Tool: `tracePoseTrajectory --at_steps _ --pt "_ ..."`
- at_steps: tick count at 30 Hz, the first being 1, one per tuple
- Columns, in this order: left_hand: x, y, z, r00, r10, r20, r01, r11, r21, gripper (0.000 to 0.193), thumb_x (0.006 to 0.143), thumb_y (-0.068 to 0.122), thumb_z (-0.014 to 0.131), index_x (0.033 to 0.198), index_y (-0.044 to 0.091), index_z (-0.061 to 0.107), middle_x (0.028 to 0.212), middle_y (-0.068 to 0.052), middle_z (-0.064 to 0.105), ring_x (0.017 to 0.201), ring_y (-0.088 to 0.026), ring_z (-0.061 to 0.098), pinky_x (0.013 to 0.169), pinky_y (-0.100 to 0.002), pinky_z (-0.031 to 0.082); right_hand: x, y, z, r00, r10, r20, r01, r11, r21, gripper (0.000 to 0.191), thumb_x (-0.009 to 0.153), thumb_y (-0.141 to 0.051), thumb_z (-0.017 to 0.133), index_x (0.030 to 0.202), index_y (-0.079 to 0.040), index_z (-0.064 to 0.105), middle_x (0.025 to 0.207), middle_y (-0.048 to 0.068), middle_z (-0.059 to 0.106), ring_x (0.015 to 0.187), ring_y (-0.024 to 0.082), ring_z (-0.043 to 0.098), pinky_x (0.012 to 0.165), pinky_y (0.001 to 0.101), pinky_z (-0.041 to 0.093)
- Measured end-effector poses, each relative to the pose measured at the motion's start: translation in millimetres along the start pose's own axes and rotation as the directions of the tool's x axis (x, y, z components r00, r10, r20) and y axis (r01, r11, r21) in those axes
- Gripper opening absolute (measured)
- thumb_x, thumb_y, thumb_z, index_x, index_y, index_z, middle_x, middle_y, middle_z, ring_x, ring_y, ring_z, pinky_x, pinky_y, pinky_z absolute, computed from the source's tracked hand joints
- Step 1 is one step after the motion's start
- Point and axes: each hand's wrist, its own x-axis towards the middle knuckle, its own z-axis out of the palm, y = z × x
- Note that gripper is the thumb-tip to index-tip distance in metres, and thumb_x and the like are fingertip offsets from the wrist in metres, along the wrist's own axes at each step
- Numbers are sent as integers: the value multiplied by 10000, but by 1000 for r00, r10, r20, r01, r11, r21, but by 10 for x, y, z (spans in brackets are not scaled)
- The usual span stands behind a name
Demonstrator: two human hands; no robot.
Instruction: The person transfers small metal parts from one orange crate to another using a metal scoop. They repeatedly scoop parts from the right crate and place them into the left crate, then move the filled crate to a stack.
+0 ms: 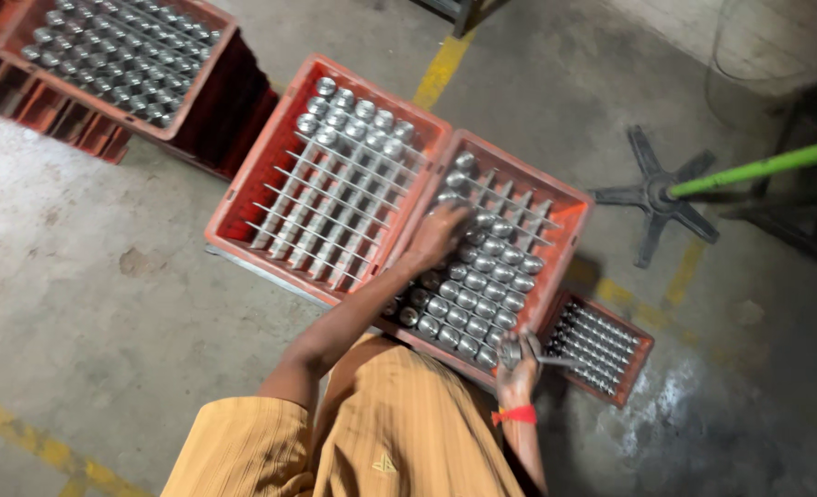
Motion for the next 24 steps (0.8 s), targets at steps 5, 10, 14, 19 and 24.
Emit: tracePoseTrajectory --at_steps 5,10,14,19,24 --pt "75 -952 -1398 936 -287 -202 348 834 428 458 668 120 810 1104 68 684 1187 -219 621 1105 -425 590 923 -528 498 -218 87 29 996 10 -89 -12 1000 -15 148 993 -82 614 1127 -130 654 947 34 699 874 187 688 807 399 582" --pt "235 -1602 -2119 969 -144 -202 247 648 720 660 675 334 855 1223 14 675 1475 -346 395 1374 -508 338 1062 -626 329 -270 336 189 991 23 -131 -37 994 -102 146 1000 -81 592 1128 -131 641 934 49 695 869 197 691 827 398 575" --pt "295 -1667 -2223 959 -270 -91 263 716 646 443 826 352 840 1093 32 690 1511 -234 425 1477 -421 310 1153 -594 308 -249 532 301 997 26 -76 -34 993 -109 136 1000 -72 598 1125 -111 631 903 42 681 859 203 695 812 381 571" --pt "110 -1384 -2602 900 -411 -147 431 892 140 537 771 354 878 1154 24 697 1212 -183 648 1153 -309 606 961 -417 529 -299 621 338 999 20 -41 -25 989 -143 108 1011 -61 585 1108 -93 621 892 61 676 849 216 683 807 382 560" --pt "-249 -1124 -1933 659 -751 -42 559 527 -640 478 759 282 834 1136 136 579 829 -82 737 734 -262 700 686 -383 579 -258 738 516 998 57 -31 -62 980 -189 132 991 -9 569 1106 -53 615 961 55 662 879 207 672 865 399 589"
